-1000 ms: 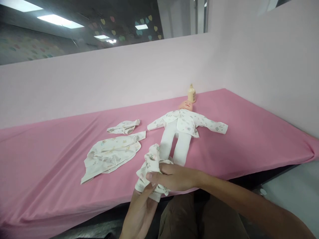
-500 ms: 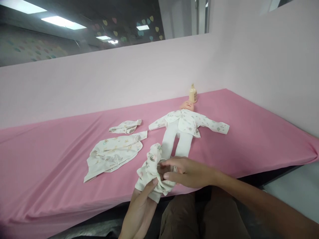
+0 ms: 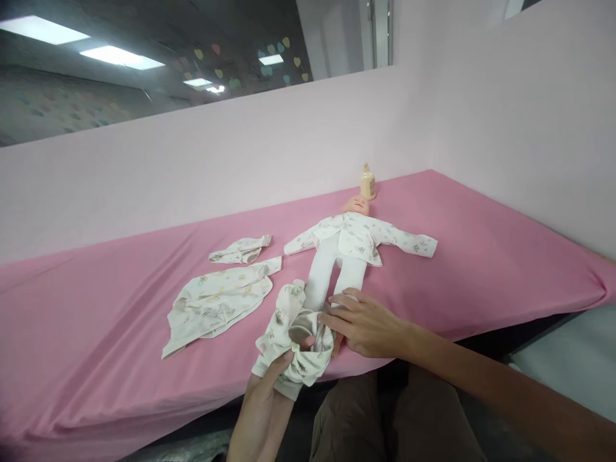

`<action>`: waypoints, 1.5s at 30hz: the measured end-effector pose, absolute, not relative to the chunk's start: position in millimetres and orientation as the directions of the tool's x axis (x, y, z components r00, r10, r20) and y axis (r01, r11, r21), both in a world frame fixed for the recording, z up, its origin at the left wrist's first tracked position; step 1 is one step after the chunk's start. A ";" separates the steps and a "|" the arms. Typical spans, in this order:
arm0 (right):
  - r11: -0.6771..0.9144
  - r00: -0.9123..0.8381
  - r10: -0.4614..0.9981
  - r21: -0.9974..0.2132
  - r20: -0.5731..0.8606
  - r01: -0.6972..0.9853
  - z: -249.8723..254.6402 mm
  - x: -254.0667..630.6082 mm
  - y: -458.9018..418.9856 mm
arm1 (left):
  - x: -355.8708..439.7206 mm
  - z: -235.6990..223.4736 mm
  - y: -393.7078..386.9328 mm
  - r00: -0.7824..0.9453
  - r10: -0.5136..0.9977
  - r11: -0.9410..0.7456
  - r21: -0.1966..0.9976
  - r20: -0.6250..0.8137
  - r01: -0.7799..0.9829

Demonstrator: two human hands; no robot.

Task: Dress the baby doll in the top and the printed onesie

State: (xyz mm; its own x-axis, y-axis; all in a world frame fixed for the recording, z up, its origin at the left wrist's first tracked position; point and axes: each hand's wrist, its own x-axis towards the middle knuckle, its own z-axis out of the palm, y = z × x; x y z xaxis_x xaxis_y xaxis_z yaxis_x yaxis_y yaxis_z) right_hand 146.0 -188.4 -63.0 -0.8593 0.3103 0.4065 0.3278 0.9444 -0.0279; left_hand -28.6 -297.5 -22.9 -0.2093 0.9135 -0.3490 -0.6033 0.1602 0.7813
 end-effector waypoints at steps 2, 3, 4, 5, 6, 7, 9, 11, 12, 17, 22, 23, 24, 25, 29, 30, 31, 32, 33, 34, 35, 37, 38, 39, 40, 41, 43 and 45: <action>0.948 -0.871 0.262 0.058 0.416 0.312 -63.8 145.7 -185.2 | -31.2 -24.9 -296.2 -0.217 0.913 0.156 0.789 -0.345 -0.594; 0.947 -0.874 0.243 0.092 0.420 0.307 -63.8 146.1 -184.5 | -32.8 -26.7 -295.2 -0.221 0.914 0.151 0.790 -0.341 -0.593; 0.945 -0.876 0.227 0.123 0.425 0.304 -63.6 146.5 -184.3 | -34.7 -28.9 -294.2 -0.221 0.916 0.146 0.791 -0.335 -0.594; 0.941 -0.876 0.217 0.148 0.431 0.305 -63.3 147.0 -184.3 | -36.7 -31.4 -293.2 -0.220 0.918 0.141 0.792 -0.329 -0.594; 0.936 -0.875 0.210 0.169 0.436 0.309 -63.0 147.5 -184.4 | -38.7 -33.9 -292.2 -0.216 0.921 0.140 0.793 -0.324 -0.593; 0.931 -0.875 0.207 0.186 0.438 0.313 -62.8 148.0 -184.4 | -40.7 -36.1 -291.4 -0.214 0.923 0.139 0.795 -0.320 -0.590; 0.926 -0.867 0.199 0.201 0.458 0.319 -61.7 149.1 -183.9 | -43.6 -38.8 -290.3 -0.205 0.926 0.144 0.799 -0.317 -0.584; 0.930 -0.826 0.207 0.157 0.525 0.333 -58.7 150.1 -182.6 | -44.3 -38.6 -290.4 -0.203 0.925 0.153 0.803 -0.322 -0.576; 0.930 -0.781 0.231 0.104 0.580 0.352 -56.1 150.5 -181.8 | -43.7 -37.6 -290.7 -0.200 0.925 0.157 0.804 -0.323 -0.574; 0.901 -0.546 0.354 -0.119 0.759 0.418 -39.0 147.2 -179.9 | -34.8 -33.0 -292.4 -0.081 0.941 0.216 0.769 -0.328 -0.601; 0.904 -0.701 0.306 0.035 0.644 0.426 -37.7 139.6 -184.8 | -27.8 -36.8 -292.2 0.007 0.953 0.230 0.708 -0.303 -0.667; 0.898 -0.737 0.308 0.073 0.601 0.434 -38.8 138.8 -186.2 | -27.1 -38.2 -292.5 0.025 0.954 0.235 0.694 -0.299 -0.680; 0.889 -0.766 0.314 0.109 0.562 0.444 -39.7 138.4 -187.5 | -26.5 -39.6 -292.8 0.042 0.954 0.243 0.683 -0.297 -0.689; 0.879 -0.785 0.319 0.145 0.530 0.455 -40.2 138.4 -188.8 | -25.8 -40.8 -293.1 0.056 0.953 0.252 0.674 -0.299 -0.694; 0.842 -0.826 0.320 0.260 0.463 0.472 -37.7 141.3 -193.3 | -20.4 -42.0 -293.5 0.083 0.947 0.276 0.652 -0.312 -0.706; 0.839 -0.833 0.319 0.273 0.453 0.470 -36.5 142.5 -194.2 | -18.5 -41.1 -293.4 0.084 0.947 0.274 0.644 -0.310 -0.714; 0.838 -0.837 0.318 0.280 0.446 0.468 -35.6 143.7 -194.8 | -16.6 -39.9 -293.4 0.087 0.948 0.272 0.637 -0.306 -0.721; 0.838 -0.839 0.319 0.282 0.441 0.467 -35.2 144.8 -195.2 | -14.8 -38.5 -293.6 0.089 0.949 0.269 0.630 -0.302 -0.729; 0.836 -0.838 0.325 0.282 0.438 0.471 -35.4 145.8 -195.4 | -13.2 -37.1 -293.9 0.090 0.950 0.267 0.624 -0.300 -0.734; 0.833 -0.837 0.334 0.279 0.434 0.477 -36.3 146.6 -195.3 | -12.0 -35.8 -294.3 0.090 0.950 0.265 0.619 -0.299 -0.739; 0.831 -0.834 0.346 0.273 0.430 0.485 -37.7 147.4 -195.1 | -11.2 -34.9 -294.9 0.092 0.950 0.265 0.613 -0.299 -0.744; 0.834 -0.829 0.358 0.252 0.429 0.490 -40.7 148.7 -194.8 | -10.4 -33.9 -296.1 0.095 0.949 0.266 0.603 -0.300 -0.752; 0.845 -0.829 0.359 0.228 0.429 0.484 -41.2 149.4 -195.1 | -10.3 -33.7 -296.5 0.097 0.948 0.270 0.599 -0.305 -0.754; 0.861 -0.828 0.361 0.188 0.429 0.472 -40.4 150.2 -196.2 | -10.3 -33.5 -296.7 0.097 0.944 0.276 0.597 -0.314 -0.754; 0.882 -0.827 0.363 0.127 0.428 0.453 -37.8 151.1 -197.9 | -10.2 -33.3 -296.6 0.096 0.941 0.283 0.595 -0.326 -0.752; 0.903 -0.825 0.373 0.039 0.424 0.429 -33.5 152.1 -200.4 | -10.0 -32.9 -296.2 0.093 0.936 0.290 0.594 -0.339 -0.750; 0.908 -0.818 0.418 -0.203 0.395 0.366 -20.3 154.1 -206.8 | -9.1 -31.6 -294.4 0.084 0.931 0.296 0.595 -0.356 -0.748; 0.844 -0.808 0.473 -0.445 0.353 0.300 -5.3 155.3 -212.7 | -7.7 -30.0 -291.8 0.081 0.934 0.290 0.606 -0.348 -0.741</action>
State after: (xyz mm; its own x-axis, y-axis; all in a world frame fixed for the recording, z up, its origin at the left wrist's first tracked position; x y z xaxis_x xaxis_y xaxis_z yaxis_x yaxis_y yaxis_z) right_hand 155.3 -212.7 -5.3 -0.8075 0.4727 0.3528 0.2997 0.8439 -0.4449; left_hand -7.7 -291.8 -30.0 0.0813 0.9341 -0.3476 -0.7407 0.2899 0.6061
